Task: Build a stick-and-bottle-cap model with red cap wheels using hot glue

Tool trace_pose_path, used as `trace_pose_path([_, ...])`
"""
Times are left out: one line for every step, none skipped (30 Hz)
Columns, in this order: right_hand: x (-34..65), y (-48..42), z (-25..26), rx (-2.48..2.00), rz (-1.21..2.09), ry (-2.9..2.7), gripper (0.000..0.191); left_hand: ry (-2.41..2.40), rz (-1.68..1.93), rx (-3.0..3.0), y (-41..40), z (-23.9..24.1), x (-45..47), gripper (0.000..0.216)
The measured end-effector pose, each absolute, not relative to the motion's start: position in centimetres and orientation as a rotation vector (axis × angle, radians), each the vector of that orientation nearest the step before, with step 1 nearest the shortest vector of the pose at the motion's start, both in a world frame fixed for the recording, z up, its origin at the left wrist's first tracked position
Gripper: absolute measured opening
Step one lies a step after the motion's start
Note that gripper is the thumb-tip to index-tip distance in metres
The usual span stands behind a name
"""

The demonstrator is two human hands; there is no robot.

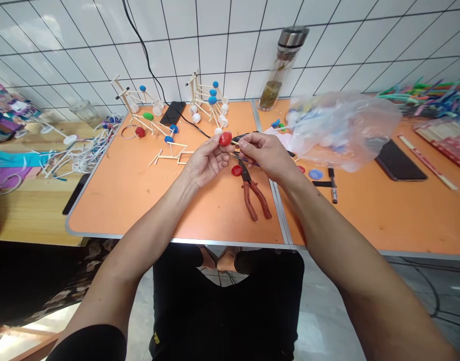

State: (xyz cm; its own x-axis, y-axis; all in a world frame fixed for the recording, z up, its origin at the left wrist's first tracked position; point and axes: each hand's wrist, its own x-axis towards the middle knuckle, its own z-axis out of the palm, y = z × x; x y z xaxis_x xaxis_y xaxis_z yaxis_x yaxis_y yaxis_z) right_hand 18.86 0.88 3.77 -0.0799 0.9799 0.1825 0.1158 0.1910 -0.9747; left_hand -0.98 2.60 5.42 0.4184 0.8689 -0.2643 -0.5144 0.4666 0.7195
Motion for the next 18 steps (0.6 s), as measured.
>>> trace_pose_path([18.9,0.9,3.7,-1.124,1.064,-1.445,0.050,0.689,0.934,0.599,2.6,5.4,-1.0,0.025])
trace_pose_path([18.9,1.0,3.7,-1.126,1.068,-1.458,0.051,0.693,0.933,0.599,2.6,5.4,-1.0,0.025])
trace_pose_path([18.9,1.0,3.6,-1.127,1.069,-1.469,0.053,0.694,0.932,0.598,2.6,5.4,-1.0,0.025])
trace_pose_path([18.9,1.0,3.6,-1.129,1.067,-1.480,0.054,0.695,0.932,0.596,2.7,5.4,-1.0,0.025])
trace_pose_path([18.8,1.0,3.5,-1.130,1.055,-1.493,0.055,0.691,0.933,0.593,2.7,5.3,-1.0,0.025])
trace_pose_path([18.7,1.0,3.5,-1.132,1.027,-1.514,0.055,0.685,0.935,0.588,2.8,5.3,-1.0,0.025])
trace_pose_path([18.6,1.0,3.4,-1.136,0.970,-1.548,0.054,0.676,0.935,0.581,2.8,5.3,-1.1,0.026])
trace_pose_path([18.5,0.9,3.4,-1.143,0.883,-1.594,0.053,0.667,0.933,0.572,2.9,5.2,-1.1,0.027])
trace_pose_path([18.4,0.8,3.3,-1.155,0.769,-1.651,0.050,0.660,0.930,0.560,2.9,5.2,-1.2,0.027])
trace_pose_path([18.2,0.7,3.3,-1.168,0.639,-1.713,0.048,0.655,0.926,0.547,3.0,5.1,-1.2,0.027])
trace_pose_path([18.1,0.5,3.3,-1.182,0.510,-1.775,0.045,0.649,0.920,0.536,3.0,5.1,-1.3,0.026])
trace_pose_path([18.0,0.4,3.2,-1.199,0.396,-1.830,0.043,0.643,0.914,0.525,3.1,5.0,-1.3,0.026])
trace_pose_path([17.9,0.2,3.2,-1.218,0.307,-1.875,0.042,0.632,0.909,0.516,3.1,4.9,-1.3,0.026])
trace_pose_path([17.8,0.0,3.2,-1.239,0.243,-1.908,0.041,0.620,0.903,0.509,3.2,4.8,-1.3,0.026])
trace_pose_path([17.8,-0.2,3.3,-1.259,0.199,-1.930,0.041,0.608,0.894,0.504,3.2,4.7,-1.3,0.027])
trace_pose_path([17.7,-0.3,3.3,-1.277,0.173,-1.940,0.041,0.599,0.884,0.501,3.2,4.6,-1.3,0.027])
trace_pose_path([17.6,-0.4,3.4,-1.290,0.166,-1.942,0.042,0.596,0.878,0.499,3.2,4.5,-1.3,0.026])
trace_pose_path([17.6,-0.6,3.5,-1.295,0.174,-1.938,0.043,0.600,0.877,0.499,3.2,4.5,-1.2,0.025])
